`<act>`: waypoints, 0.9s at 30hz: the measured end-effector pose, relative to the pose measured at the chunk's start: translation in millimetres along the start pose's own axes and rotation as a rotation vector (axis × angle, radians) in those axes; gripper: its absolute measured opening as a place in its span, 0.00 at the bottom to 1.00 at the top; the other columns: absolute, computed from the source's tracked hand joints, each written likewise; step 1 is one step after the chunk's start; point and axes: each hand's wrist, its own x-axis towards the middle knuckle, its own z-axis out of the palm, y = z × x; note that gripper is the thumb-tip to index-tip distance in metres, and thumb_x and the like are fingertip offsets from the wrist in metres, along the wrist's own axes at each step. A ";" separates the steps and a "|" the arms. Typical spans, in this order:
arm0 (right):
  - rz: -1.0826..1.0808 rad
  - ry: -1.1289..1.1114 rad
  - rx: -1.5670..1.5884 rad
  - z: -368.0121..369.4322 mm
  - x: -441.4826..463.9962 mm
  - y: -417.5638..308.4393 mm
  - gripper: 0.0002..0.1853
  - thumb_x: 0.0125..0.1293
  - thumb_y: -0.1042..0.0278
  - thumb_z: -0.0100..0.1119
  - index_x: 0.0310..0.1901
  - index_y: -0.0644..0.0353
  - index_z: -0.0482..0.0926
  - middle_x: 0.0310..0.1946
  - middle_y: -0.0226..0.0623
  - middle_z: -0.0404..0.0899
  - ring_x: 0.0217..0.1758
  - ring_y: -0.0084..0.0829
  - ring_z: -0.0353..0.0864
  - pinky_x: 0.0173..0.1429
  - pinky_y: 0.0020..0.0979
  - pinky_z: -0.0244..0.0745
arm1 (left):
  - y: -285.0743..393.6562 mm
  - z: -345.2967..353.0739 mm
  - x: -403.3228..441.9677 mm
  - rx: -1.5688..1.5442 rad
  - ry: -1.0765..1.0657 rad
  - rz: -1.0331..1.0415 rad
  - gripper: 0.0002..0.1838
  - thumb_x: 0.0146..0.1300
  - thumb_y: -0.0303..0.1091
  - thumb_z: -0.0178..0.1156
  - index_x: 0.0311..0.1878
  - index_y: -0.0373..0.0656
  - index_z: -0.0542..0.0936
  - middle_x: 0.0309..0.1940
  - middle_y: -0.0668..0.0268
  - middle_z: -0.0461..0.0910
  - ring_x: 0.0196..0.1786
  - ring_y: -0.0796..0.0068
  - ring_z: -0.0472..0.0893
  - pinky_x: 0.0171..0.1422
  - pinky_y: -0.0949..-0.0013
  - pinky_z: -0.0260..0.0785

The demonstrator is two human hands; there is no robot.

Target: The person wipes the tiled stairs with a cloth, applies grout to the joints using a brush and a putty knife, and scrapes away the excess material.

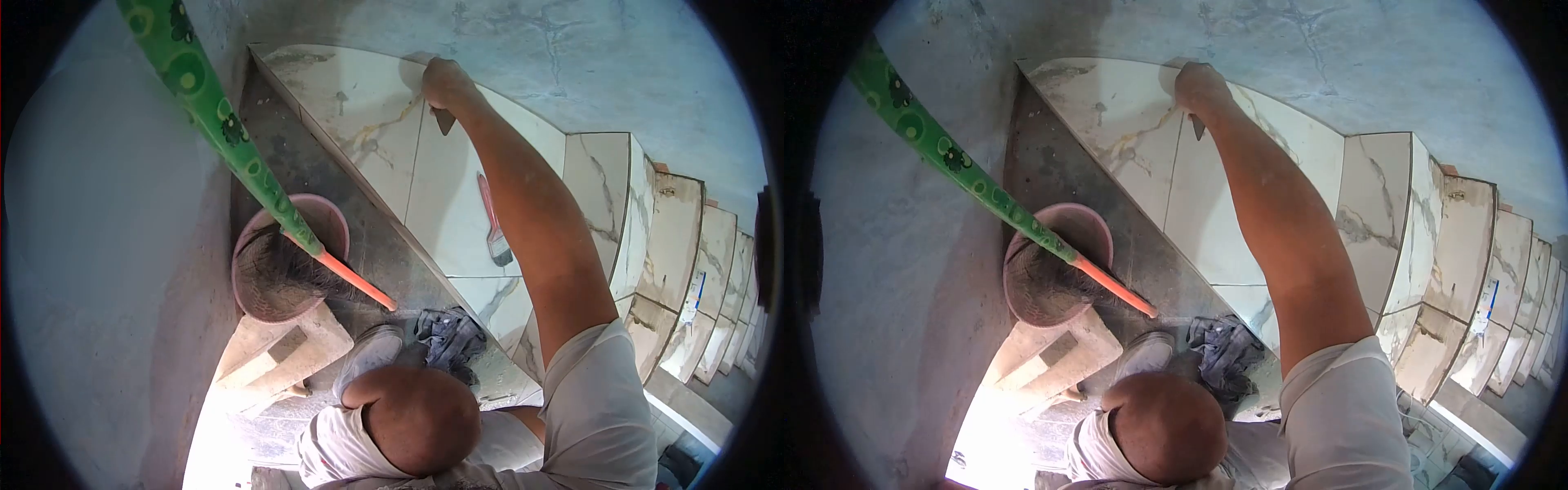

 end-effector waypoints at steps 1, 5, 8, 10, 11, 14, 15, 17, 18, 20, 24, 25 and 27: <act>-0.061 0.010 -0.131 6.9 2.1 1.0 0.11 0.52 0.74 0.66 0.38 0.66 0.85 0.38 0.48 0.86 0.46 0.40 0.87 0.48 0.36 0.82 | -0.6 0.1 0.3 -0.002 -0.004 -0.004 0.39 0.60 0.43 0.70 0.66 0.31 0.62 0.57 0.50 0.69 0.59 0.56 0.72 0.61 0.53 0.71; 0.039 0.072 0.102 19.5 -14.5 -2.2 0.10 0.54 0.75 0.64 0.38 0.67 0.84 0.40 0.49 0.85 0.46 0.42 0.87 0.48 0.36 0.82 | -2.4 -1.2 1.4 -0.005 -0.011 -0.010 0.40 0.60 0.43 0.70 0.66 0.31 0.62 0.58 0.50 0.69 0.59 0.55 0.71 0.61 0.53 0.70; 0.002 0.037 0.005 33.9 -8.8 -4.0 0.10 0.55 0.75 0.63 0.39 0.68 0.84 0.41 0.49 0.85 0.48 0.45 0.86 0.49 0.37 0.82 | -3.5 -3.0 4.0 0.005 -0.021 -0.003 0.40 0.60 0.43 0.70 0.66 0.31 0.62 0.58 0.50 0.68 0.59 0.55 0.71 0.61 0.53 0.70; 0.088 0.024 0.062 32.2 -39.5 -15.8 0.10 0.55 0.74 0.63 0.39 0.68 0.84 0.43 0.48 0.85 0.49 0.46 0.85 0.50 0.39 0.82 | -4.9 -4.3 6.5 0.008 -0.033 -0.005 0.40 0.60 0.43 0.70 0.66 0.31 0.62 0.58 0.50 0.68 0.60 0.55 0.71 0.61 0.53 0.70; 0.088 0.025 0.060 36.9 -50.7 -19.8 0.10 0.55 0.74 0.63 0.39 0.68 0.84 0.43 0.48 0.85 0.49 0.46 0.85 0.50 0.39 0.82 | -4.6 -2.6 5.4 0.007 -0.031 -0.009 0.40 0.60 0.44 0.69 0.66 0.31 0.62 0.58 0.50 0.68 0.60 0.55 0.71 0.61 0.53 0.69; 0.057 0.025 0.128 53.9 -86.5 -22.0 0.11 0.52 0.72 0.66 0.37 0.68 0.83 0.40 0.51 0.84 0.46 0.48 0.85 0.49 0.40 0.82 | -6.9 -2.0 4.3 0.005 -0.036 -0.018 0.40 0.60 0.44 0.69 0.66 0.31 0.61 0.58 0.50 0.68 0.60 0.55 0.71 0.62 0.53 0.69; -0.057 -0.004 -0.009 56.4 -97.6 -23.0 0.12 0.51 0.70 0.69 0.35 0.69 0.83 0.36 0.51 0.84 0.45 0.49 0.85 0.50 0.41 0.81 | -7.6 -2.1 4.1 0.003 -0.039 -0.018 0.40 0.60 0.44 0.69 0.66 0.31 0.61 0.59 0.50 0.68 0.60 0.55 0.71 0.62 0.53 0.69; 0.107 0.007 0.222 77.5 -136.4 -33.6 0.15 0.49 0.67 0.73 0.37 0.66 0.83 0.39 0.54 0.83 0.47 0.50 0.84 0.51 0.42 0.80 | -8.0 -1.6 5.3 -0.008 -0.048 -0.026 0.40 0.60 0.44 0.69 0.66 0.31 0.61 0.59 0.50 0.68 0.60 0.55 0.70 0.62 0.53 0.69; -0.021 -0.341 0.053 83.2 -146.8 -30.0 0.16 0.47 0.68 0.73 0.37 0.67 0.84 0.39 0.54 0.83 0.46 0.52 0.84 0.51 0.42 0.81 | -8.7 -0.9 4.2 -0.011 -0.048 -0.027 0.40 0.60 0.44 0.69 0.66 0.31 0.61 0.59 0.49 0.68 0.60 0.55 0.70 0.62 0.53 0.68; -0.058 -0.486 0.145 87.8 -199.9 -51.2 0.12 0.52 0.69 0.67 0.37 0.66 0.84 0.33 0.52 0.84 0.41 0.51 0.85 0.50 0.42 0.80 | -8.9 -1.1 4.6 -0.024 -0.048 -0.031 0.40 0.60 0.44 0.69 0.66 0.31 0.61 0.59 0.49 0.67 0.60 0.55 0.70 0.62 0.52 0.68; -0.026 -0.095 0.388 82.8 -205.6 -25.9 0.08 0.61 0.69 0.59 0.39 0.63 0.81 0.28 0.50 0.83 0.36 0.42 0.87 0.48 0.37 0.81 | -8.7 -5.0 -2.0 -0.023 -0.044 -0.038 0.40 0.60 0.45 0.68 0.67 0.31 0.61 0.59 0.49 0.67 0.61 0.54 0.70 0.62 0.52 0.68; 0.018 -0.007 0.452 76.2 -188.3 -14.0 0.08 0.64 0.69 0.56 0.39 0.63 0.79 0.27 0.48 0.83 0.34 0.41 0.87 0.44 0.38 0.81 | -8.5 -5.6 -1.9 -0.025 -0.044 -0.037 0.40 0.60 0.45 0.68 0.67 0.31 0.61 0.59 0.49 0.67 0.61 0.54 0.70 0.63 0.52 0.68; 0.148 0.028 0.794 53.3 -143.2 3.9 0.07 0.68 0.69 0.51 0.41 0.63 0.76 0.27 0.44 0.80 0.30 0.39 0.86 0.36 0.40 0.82 | -8.9 -7.0 -2.5 -0.026 -0.043 -0.041 0.40 0.60 0.45 0.68 0.67 0.31 0.61 0.59 0.49 0.67 0.61 0.54 0.69 0.63 0.52 0.67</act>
